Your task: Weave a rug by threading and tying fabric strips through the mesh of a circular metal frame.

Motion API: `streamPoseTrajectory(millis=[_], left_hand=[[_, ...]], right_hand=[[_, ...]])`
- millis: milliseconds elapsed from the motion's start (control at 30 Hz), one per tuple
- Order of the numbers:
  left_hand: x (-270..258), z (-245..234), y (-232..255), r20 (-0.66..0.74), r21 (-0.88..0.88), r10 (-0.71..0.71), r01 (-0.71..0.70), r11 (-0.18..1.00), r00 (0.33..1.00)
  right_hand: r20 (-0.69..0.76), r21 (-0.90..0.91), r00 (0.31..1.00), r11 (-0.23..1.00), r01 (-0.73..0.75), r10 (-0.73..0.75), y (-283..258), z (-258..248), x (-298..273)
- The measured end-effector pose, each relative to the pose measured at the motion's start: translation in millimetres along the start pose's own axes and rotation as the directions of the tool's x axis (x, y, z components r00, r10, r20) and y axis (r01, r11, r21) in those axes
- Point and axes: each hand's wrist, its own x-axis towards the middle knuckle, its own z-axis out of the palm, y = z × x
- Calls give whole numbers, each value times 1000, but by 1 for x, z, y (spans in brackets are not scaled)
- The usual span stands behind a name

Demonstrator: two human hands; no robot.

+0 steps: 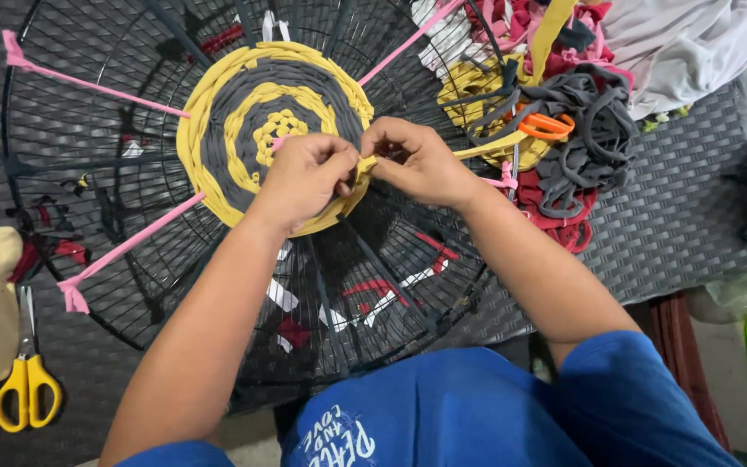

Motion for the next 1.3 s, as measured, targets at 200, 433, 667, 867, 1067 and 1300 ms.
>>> streamPoseTrajectory(millis=[200,433,667,867,1067,1300], left_hand=[[2,0,18,46,-137,-21,27,990,999],[5,5,19,27,-275,-172,172,946,985],[26,13,20,-109,-30,-127,124,992,986],[13,4,33,40,-155,-253,256,954,967],[5,4,13,-73,-68,-135,130,989,988],[6,14,-3,-87,-142,-98,85,986,991]], right_hand=[[38,-84,997,994,66,-63,-14,-7,3],[226,-532,956,798,282,-188,-43,-6,8],[273,-634,952,719,285,-137,-31,-15,3],[233,-633,963,730,258,-139,-10,-15,0],[182,-625,966,737,258,-184,-9,-11,-3],[108,-536,944,781,320,-313,0,-10,-5]])
